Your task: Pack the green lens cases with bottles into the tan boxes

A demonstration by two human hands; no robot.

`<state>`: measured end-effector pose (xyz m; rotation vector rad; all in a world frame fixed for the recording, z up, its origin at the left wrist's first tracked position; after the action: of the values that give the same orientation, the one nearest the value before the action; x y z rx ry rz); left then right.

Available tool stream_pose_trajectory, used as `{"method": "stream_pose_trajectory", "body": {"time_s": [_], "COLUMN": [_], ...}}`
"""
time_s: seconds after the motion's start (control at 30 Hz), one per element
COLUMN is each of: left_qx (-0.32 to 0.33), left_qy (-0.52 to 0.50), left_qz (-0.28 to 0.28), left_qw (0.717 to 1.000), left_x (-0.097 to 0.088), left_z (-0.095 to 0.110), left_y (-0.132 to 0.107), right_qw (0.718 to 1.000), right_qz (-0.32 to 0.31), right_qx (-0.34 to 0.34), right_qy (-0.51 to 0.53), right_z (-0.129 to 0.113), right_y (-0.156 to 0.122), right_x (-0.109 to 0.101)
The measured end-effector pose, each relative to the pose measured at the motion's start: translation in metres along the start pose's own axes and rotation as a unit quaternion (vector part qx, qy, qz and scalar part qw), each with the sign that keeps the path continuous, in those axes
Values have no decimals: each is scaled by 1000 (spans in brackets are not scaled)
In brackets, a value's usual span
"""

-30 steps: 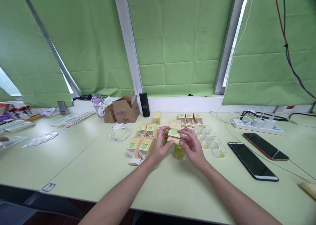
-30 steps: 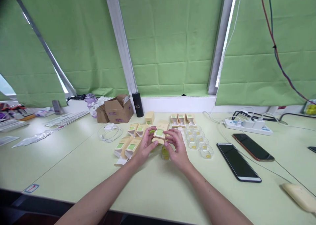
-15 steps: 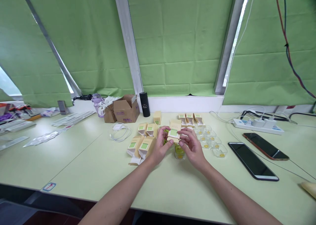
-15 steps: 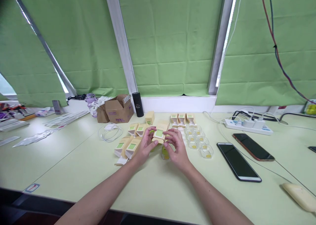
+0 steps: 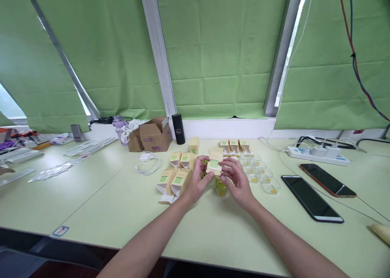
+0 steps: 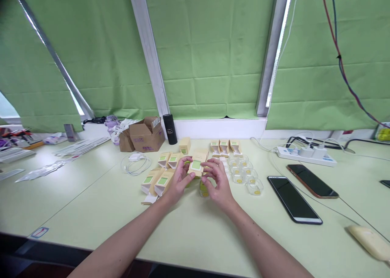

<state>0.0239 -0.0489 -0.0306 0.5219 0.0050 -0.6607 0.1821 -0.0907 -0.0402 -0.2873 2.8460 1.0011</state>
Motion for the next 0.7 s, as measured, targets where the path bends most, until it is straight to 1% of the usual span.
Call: {"method": "stream_pose_trajectory", "body": {"time_s": [0.17, 0.5, 0.7], "left_qx": [5, 14, 22], "left_qy": [8, 75, 55], "left_qz": [1, 19, -9], "left_qw": [1000, 997, 998], "left_x": [0, -1, 0], "left_z": [1, 1, -2], "left_y": [-1, 0, -1], "right_qw": [1000, 999, 999], "right_qz": [3, 29, 30], "right_qx": [0, 10, 7], "right_qy": [-1, -11, -8], "right_z": [0, 7, 6], "right_y": [0, 0, 0], "right_x": [1, -2, -3]}}
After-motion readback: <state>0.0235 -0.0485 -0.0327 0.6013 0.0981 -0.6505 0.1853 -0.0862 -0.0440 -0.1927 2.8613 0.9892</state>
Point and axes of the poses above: each hand's wrist, its own y-axis towards the middle knuckle, its own x-axis out of the palm, z = x × y, the point moved 6 cm from there along y, towards the middle knuckle, and after that the axes turned 15 degrees about -z, right-handed, at the moved point
